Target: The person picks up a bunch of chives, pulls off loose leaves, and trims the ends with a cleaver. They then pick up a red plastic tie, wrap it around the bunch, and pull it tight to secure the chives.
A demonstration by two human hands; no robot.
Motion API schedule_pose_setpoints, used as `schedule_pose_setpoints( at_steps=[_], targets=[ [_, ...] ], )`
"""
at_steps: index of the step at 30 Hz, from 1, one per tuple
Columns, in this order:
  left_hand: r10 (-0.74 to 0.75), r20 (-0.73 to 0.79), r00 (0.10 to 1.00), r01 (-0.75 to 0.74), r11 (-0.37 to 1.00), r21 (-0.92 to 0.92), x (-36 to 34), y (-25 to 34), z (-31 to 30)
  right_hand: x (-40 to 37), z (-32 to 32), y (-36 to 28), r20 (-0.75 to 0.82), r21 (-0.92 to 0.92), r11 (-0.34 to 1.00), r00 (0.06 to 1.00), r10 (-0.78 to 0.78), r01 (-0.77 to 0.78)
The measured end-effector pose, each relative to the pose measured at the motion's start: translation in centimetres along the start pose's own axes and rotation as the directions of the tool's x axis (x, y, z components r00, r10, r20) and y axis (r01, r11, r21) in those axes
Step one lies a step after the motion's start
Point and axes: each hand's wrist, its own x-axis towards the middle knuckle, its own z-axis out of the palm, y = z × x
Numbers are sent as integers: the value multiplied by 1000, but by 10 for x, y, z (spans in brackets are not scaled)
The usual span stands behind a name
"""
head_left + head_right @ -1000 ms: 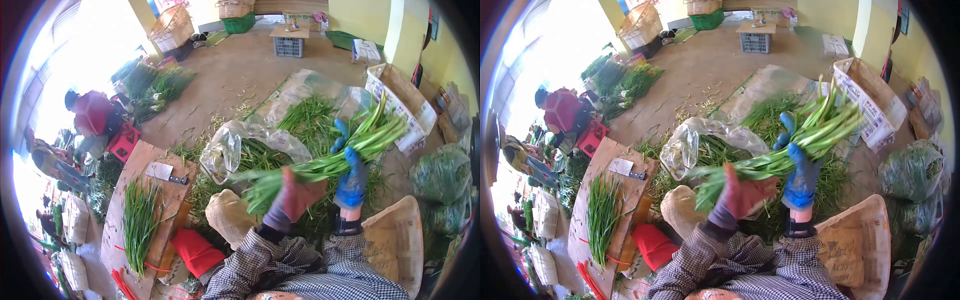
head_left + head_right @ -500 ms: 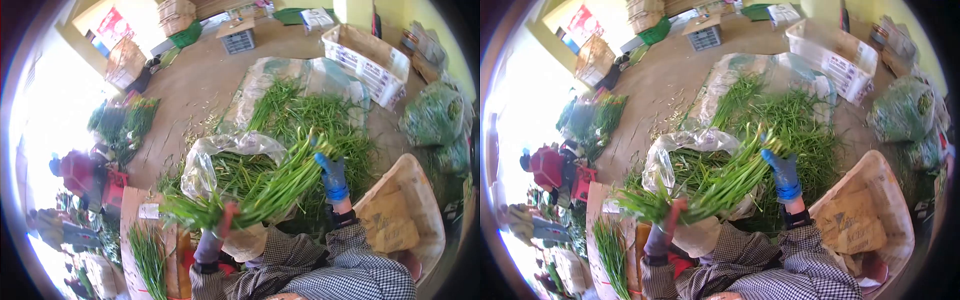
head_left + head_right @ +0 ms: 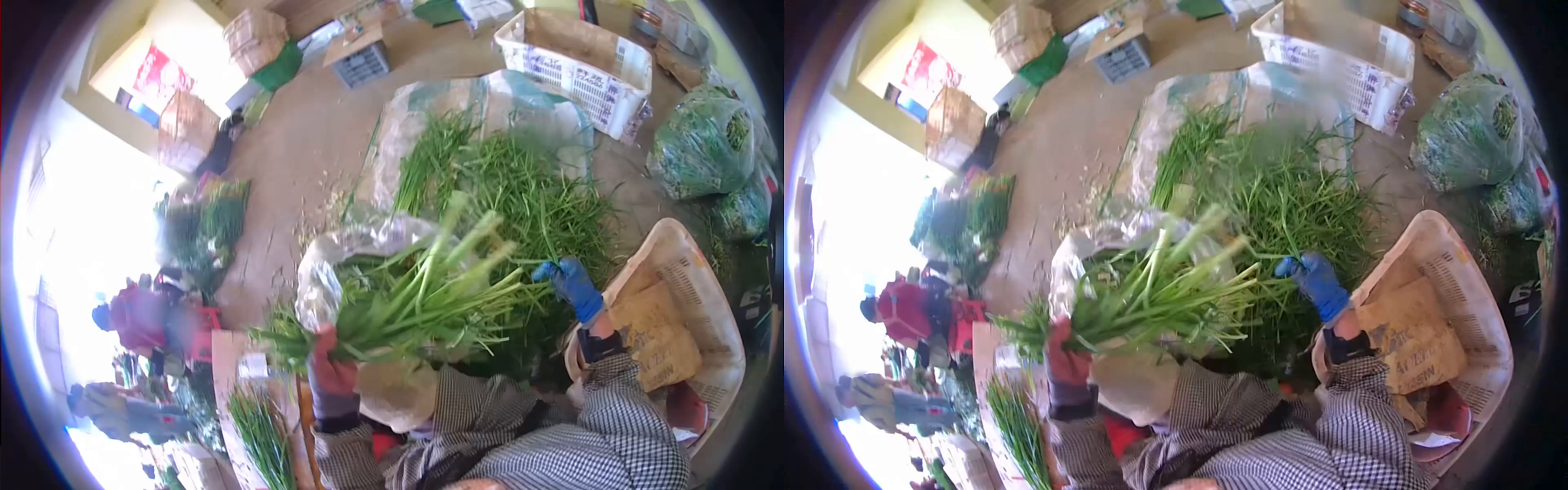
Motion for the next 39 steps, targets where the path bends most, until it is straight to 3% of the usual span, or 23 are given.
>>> schedule_pose_setpoints(
  at_steps=[1,3,5,6,8,10,11,15,17,18,20,21,23,26,27,28,29,30,32,35,36,38,39],
  targets=[
    [-93,32,995,97,988,-124,14,-15,-14,2,-10,10,-105,-22,990,985,-139,137],
    [-68,45,997,75,981,-180,18,-10,-33,4,-45,-37,-200,-299,954,978,-58,-4],
    [-83,-47,995,76,989,-129,10,35,-13,11,-80,-25,-262,-341,939,963,-58,-36],
    [-126,11,992,126,980,-154,-4,54,8,17,-96,-23,-273,-334,942,960,-60,-36],
    [-93,-61,994,88,992,-88,-18,43,-35,19,-111,-20,-254,-683,671,955,152,-288],
    [-76,-229,970,48,991,-124,-33,18,-112,19,-97,-20,-170,-721,671,983,70,-173],
    [-76,-237,968,49,992,-117,-39,23,-110,19,-89,-21,-116,-744,664,993,-19,-75],
    [-124,-356,926,131,991,-5,-74,60,-92,24,-38,-56,93,-583,810,996,-8,61],
    [75,-367,927,-31,992,125,-81,59,-99,25,5,-85,199,-367,918,977,-77,148],
    [45,-302,952,-19,996,87,-88,53,-123,26,26,-95,249,-233,951,958,-143,203],
    [9,-323,946,29,993,112,-106,60,-122,27,65,-110,418,-195,969,907,-59,153],
    [-17,-336,942,66,989,134,-115,62,-120,26,83,-116,430,-196,968,901,-61,159],
    [31,-363,931,8,995,104,-131,63,-123,23,120,-127,430,81,993,895,-116,89],
    [22,-352,936,-12,999,30,-145,64,-112,21,171,-138,511,167,983,847,-149,72],
    [-30,-311,950,26,1000,-17,-147,66,-111,14,196,-139,522,166,983,840,-149,72],
    [78,-257,963,-46,990,131,-158,56,-145,7,224,-140,453,114,962,849,-272,247],
    [80,-266,961,-47,991,128,-165,45,-171,3,243,-143,390,50,909,830,-399,413],
    [168,-307,937,-99,968,229,-161,41,-172,4,253,-151,397,51,908,826,-400,415],
    [268,-353,896,-98,897,432,-166,44,-169,5,266,-164,716,-97,955,686,-128,280],
    [232,-369,900,36,804,593,-168,53,-146,2,269,-158,748,-70,975,658,-89,210],
    [87,-470,878,72,948,309,-170,62,-126,2,268,-154,750,-67,986,659,-53,155],
    [112,-492,863,11,971,240,-177,53,-130,6,254,-146,646,-103,986,763,-35,132],
    [134,-503,854,-51,983,175,-179,49,-133,13,246,-125,615,-158,960,784,-87,230]
  ],
)
